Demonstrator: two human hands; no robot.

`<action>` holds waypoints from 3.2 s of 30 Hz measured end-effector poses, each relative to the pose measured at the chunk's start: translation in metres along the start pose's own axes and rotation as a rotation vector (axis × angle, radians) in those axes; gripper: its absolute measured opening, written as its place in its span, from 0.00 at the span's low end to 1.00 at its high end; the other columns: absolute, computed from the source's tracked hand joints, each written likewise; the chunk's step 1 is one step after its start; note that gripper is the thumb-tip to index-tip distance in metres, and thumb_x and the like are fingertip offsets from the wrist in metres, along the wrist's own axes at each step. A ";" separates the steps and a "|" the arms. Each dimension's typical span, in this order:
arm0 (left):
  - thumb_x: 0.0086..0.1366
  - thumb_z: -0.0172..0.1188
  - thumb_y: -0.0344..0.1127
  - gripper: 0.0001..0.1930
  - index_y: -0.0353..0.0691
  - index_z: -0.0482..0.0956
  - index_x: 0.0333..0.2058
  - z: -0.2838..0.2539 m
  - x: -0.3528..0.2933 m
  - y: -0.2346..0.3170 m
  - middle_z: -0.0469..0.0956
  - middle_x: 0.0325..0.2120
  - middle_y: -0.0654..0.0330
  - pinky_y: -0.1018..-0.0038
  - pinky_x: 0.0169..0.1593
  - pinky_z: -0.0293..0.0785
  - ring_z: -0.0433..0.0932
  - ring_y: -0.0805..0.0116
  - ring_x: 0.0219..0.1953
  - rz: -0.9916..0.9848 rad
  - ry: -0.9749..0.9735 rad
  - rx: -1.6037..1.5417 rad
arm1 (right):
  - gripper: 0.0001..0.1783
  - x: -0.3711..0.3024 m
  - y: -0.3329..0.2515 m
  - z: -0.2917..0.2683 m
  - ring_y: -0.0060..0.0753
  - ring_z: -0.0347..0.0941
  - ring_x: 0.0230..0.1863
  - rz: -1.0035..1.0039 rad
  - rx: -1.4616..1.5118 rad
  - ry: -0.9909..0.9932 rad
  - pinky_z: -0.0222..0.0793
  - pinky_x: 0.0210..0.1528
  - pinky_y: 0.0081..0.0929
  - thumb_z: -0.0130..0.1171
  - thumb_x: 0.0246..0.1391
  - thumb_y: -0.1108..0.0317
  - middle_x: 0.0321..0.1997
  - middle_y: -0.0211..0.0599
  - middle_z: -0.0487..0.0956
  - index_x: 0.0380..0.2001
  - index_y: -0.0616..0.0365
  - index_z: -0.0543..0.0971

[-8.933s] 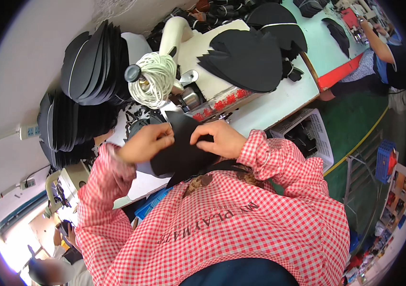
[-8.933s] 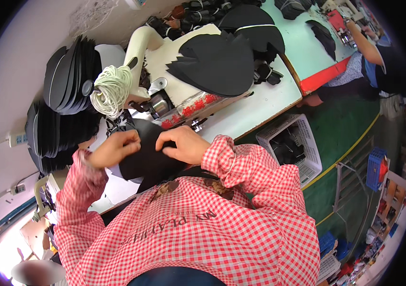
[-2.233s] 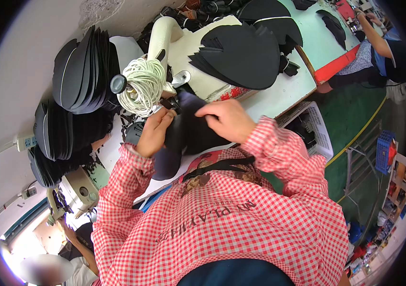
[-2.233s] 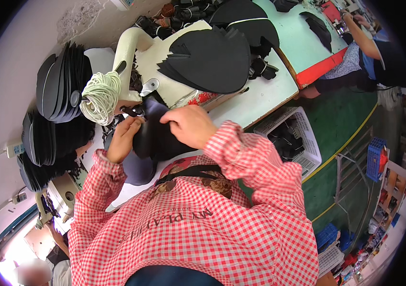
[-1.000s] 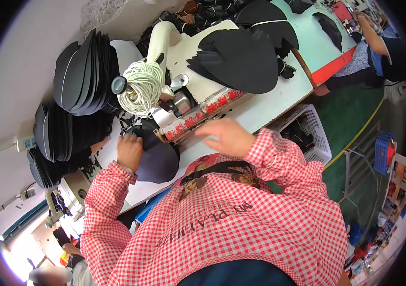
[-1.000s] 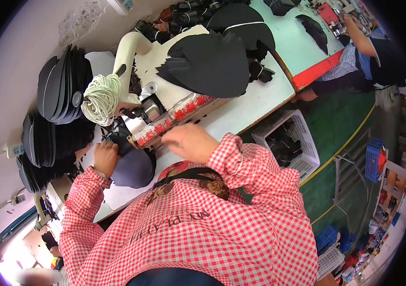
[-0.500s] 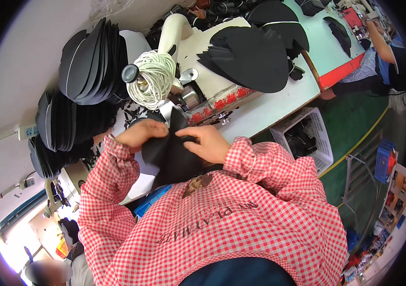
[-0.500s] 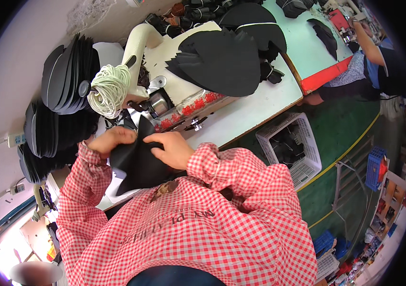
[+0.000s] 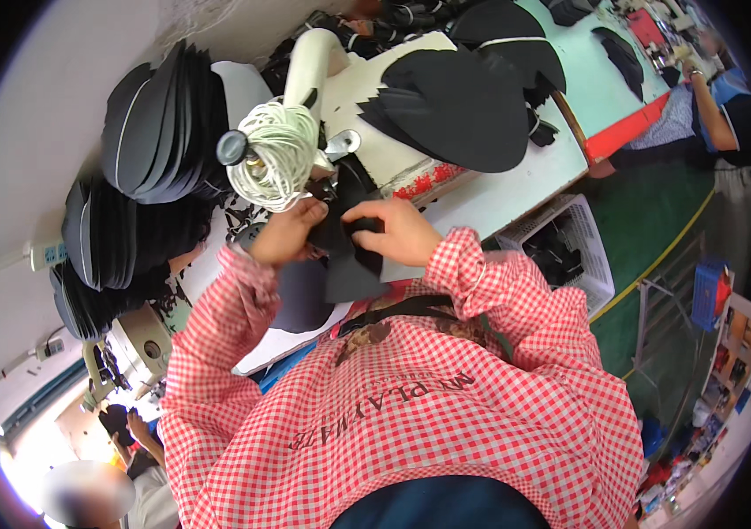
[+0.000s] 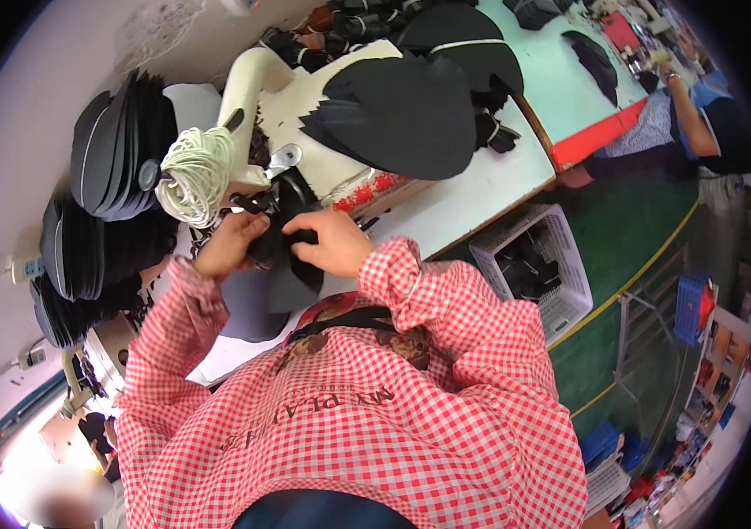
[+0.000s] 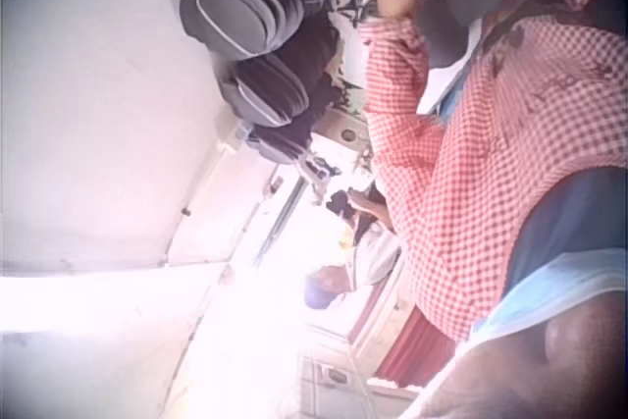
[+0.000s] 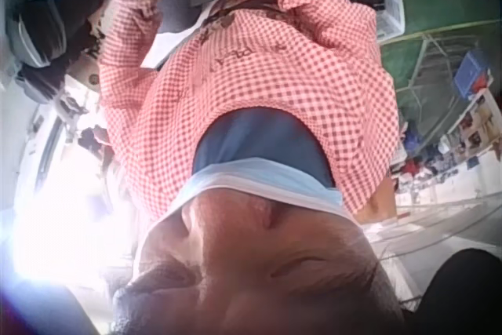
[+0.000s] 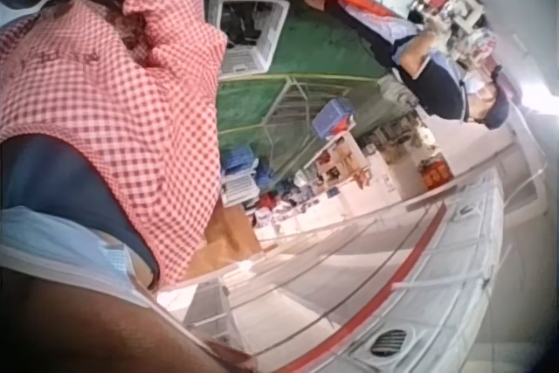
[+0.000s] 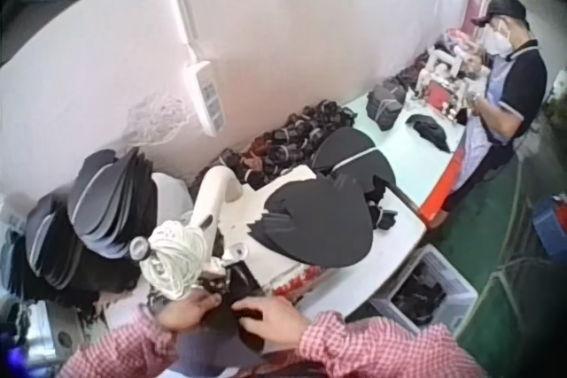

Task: Sewing and organizing black fabric shoe upper components using an industrial sewing machine.

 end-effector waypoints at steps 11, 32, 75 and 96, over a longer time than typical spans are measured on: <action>0.70 0.41 0.42 0.20 0.32 0.65 0.52 0.036 -0.032 0.017 0.78 0.27 0.58 0.82 0.18 0.68 0.79 0.72 0.19 0.172 -0.239 0.029 | 0.10 -0.048 -0.032 -0.113 0.29 0.75 0.26 -0.060 -0.049 0.435 0.68 0.30 0.23 0.53 0.46 0.77 0.27 0.44 0.79 0.33 0.62 0.81; 0.52 0.64 0.39 0.18 0.43 0.72 0.39 -0.046 -0.052 -0.054 0.75 0.33 0.55 0.57 0.27 0.72 0.78 0.50 0.27 0.307 0.270 1.385 | 0.18 -0.040 -0.107 -0.174 0.41 0.74 0.44 -0.390 -0.918 0.705 0.71 0.46 0.33 0.50 0.48 0.80 0.42 0.40 0.78 0.44 0.58 0.76; 0.68 0.47 0.40 0.13 0.39 0.75 0.31 0.009 -0.007 0.012 0.75 0.16 0.64 0.79 0.13 0.60 0.65 0.80 0.10 0.002 -0.013 -0.070 | 0.16 -0.008 0.025 0.013 0.22 0.75 0.33 0.166 0.314 -0.158 0.72 0.36 0.21 0.55 0.51 0.75 0.34 0.36 0.80 0.45 0.61 0.77; 0.68 0.44 0.36 0.16 0.29 0.71 0.27 0.009 -0.003 0.030 0.72 0.11 0.56 0.75 0.12 0.65 0.70 0.68 0.08 0.091 0.103 0.207 | 0.21 -0.010 -0.059 -0.104 0.44 0.78 0.35 -0.117 -0.359 0.432 0.72 0.40 0.30 0.55 0.47 0.75 0.39 0.52 0.78 0.47 0.58 0.75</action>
Point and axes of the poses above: each hand's wrist, its own x-axis towards the middle knuckle, its own z-axis out of the palm, y = z × x, the point moved 9 cm from there along x, towards the middle knuckle
